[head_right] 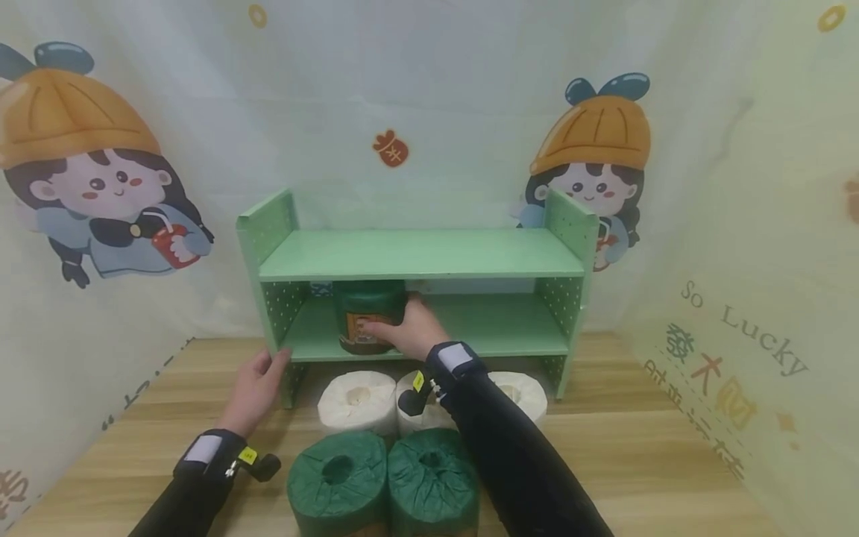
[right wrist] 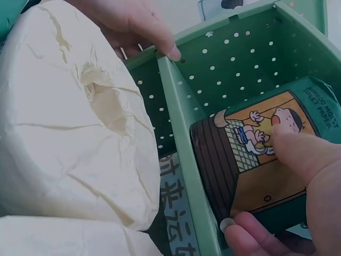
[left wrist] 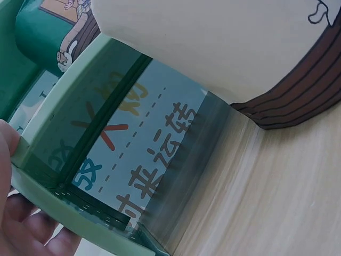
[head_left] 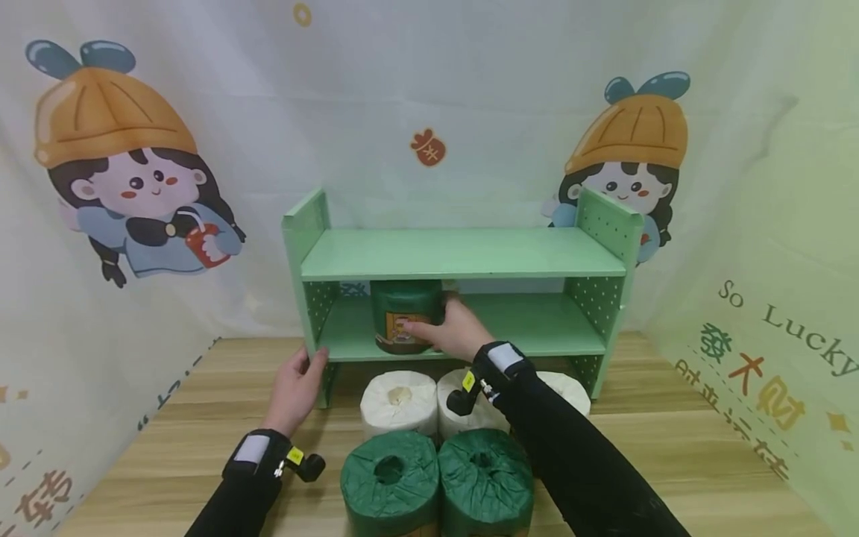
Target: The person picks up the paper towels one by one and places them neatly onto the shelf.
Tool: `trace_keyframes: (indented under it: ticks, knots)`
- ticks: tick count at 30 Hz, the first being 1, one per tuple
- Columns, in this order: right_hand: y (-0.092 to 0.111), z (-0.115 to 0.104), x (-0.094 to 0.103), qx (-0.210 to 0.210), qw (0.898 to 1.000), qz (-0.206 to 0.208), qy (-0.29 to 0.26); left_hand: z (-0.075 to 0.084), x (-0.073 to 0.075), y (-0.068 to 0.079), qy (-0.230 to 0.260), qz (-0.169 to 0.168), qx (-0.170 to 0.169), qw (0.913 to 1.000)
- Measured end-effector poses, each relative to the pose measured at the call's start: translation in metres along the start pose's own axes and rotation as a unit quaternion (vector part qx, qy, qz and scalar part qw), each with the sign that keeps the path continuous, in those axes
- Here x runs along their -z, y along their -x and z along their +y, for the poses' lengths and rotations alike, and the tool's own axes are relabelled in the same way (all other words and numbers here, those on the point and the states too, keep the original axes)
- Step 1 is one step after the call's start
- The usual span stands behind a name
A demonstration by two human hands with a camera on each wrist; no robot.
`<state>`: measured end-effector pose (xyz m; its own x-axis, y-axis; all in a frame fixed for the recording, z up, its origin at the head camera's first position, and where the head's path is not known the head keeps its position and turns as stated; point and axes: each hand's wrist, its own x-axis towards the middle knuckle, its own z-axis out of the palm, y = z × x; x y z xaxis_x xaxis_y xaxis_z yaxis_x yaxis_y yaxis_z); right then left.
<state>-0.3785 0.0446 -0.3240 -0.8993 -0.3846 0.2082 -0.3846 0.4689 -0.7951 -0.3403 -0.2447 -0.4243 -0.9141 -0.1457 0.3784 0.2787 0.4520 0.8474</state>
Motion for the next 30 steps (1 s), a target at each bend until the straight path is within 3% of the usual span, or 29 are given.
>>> trace_keyframes:
  ticks: [11, 24, 30]
  knots:
    - [-0.007, -0.004, -0.004, -0.018, 0.997, 0.006, 0.077, 0.000, -0.001, 0.001, 0.004, -0.006, 0.002, 1.0000]
    - [-0.003, -0.010, -0.011, -0.012, 0.999, -0.040, 0.021, -0.001, -0.001, 0.001, 0.004, 0.000, -0.006, 1.0000]
    - [-0.002, -0.009, -0.009, -0.002, 0.998, -0.056, 0.024, -0.001, -0.001, 0.000, 0.002, 0.002, -0.006, 1.0000]
